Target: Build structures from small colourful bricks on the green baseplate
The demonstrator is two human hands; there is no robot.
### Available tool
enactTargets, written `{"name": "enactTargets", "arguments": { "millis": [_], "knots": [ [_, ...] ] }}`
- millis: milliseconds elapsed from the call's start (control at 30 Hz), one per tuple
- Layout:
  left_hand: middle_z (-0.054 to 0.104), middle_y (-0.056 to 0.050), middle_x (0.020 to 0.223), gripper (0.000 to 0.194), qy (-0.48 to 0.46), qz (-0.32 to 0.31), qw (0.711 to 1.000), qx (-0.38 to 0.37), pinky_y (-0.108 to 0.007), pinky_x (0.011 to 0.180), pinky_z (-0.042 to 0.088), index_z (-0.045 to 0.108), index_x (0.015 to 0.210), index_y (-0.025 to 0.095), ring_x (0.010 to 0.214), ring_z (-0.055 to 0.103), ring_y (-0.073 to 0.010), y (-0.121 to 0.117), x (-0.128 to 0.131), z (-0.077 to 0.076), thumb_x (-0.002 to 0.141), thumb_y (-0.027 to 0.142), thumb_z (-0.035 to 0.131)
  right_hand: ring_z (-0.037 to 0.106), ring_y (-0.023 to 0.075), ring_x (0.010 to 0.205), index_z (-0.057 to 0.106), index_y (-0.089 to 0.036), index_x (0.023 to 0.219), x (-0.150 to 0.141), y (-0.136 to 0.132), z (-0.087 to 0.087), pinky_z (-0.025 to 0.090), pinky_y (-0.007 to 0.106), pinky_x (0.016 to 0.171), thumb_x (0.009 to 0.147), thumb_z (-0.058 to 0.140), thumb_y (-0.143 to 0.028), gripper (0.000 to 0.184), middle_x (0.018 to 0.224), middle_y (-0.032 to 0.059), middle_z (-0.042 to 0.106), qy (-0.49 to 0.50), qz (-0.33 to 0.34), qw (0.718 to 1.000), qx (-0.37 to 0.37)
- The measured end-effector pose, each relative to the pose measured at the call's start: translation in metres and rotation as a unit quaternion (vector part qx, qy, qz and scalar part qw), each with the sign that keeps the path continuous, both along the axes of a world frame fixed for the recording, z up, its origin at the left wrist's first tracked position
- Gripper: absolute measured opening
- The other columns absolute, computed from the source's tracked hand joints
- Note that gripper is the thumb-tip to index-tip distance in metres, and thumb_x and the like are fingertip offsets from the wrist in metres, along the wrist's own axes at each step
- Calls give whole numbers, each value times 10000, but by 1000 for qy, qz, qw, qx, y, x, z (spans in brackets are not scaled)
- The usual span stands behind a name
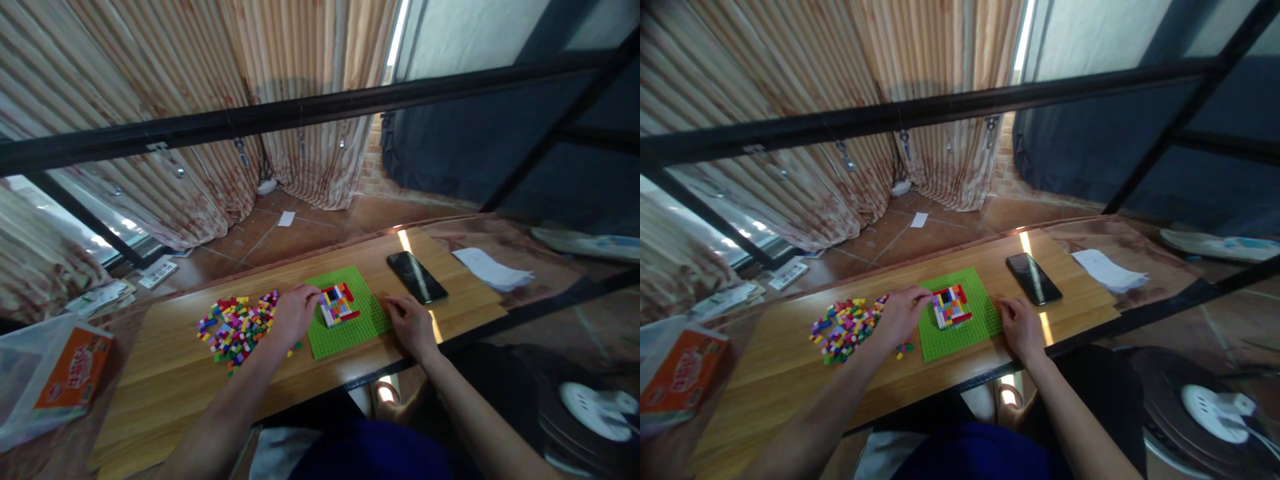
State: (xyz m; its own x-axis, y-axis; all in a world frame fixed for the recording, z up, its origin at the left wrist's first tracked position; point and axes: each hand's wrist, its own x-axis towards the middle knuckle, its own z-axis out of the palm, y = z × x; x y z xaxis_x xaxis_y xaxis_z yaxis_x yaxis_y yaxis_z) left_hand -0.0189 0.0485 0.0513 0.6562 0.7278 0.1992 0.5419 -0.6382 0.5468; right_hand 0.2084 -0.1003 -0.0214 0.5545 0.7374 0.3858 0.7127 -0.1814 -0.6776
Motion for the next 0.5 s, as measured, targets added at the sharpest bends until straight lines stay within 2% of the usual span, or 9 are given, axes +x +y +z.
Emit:
{"name": "enactTargets", "arguments": {
  "millis": [133,233,500],
  "knots": [
    [710,-29,884,174,-30,-16,999,-14,-292,832,470,712,867,199,853,638,-162,-13,39,-3,894,230,543,642,221,866,722,-190,857,2,6,-8,513,364,776,875,502,-300,247,952,98,689,-13,-12,1000,5],
    [697,-31,880,162,-27,-8,1000,-12,-292,838,460,716,828,196,861,623,-160,-14,55,-7,878,211,562,641,215,883,718,-179,878,1,4,-8,511,360,795,874,505,-285,238,971,96,688,5,-9,1000,14],
    [673,-35,909,164,6,16,1000,23,-344,880,425,711,772,203,910,586,-186,-14,67,-16,863,206,574,638,207,878,715,-174,884,1,4,-6,509,344,787,876,506,-259,225,965,89,681,28,-8,1000,7]
  ]
}}
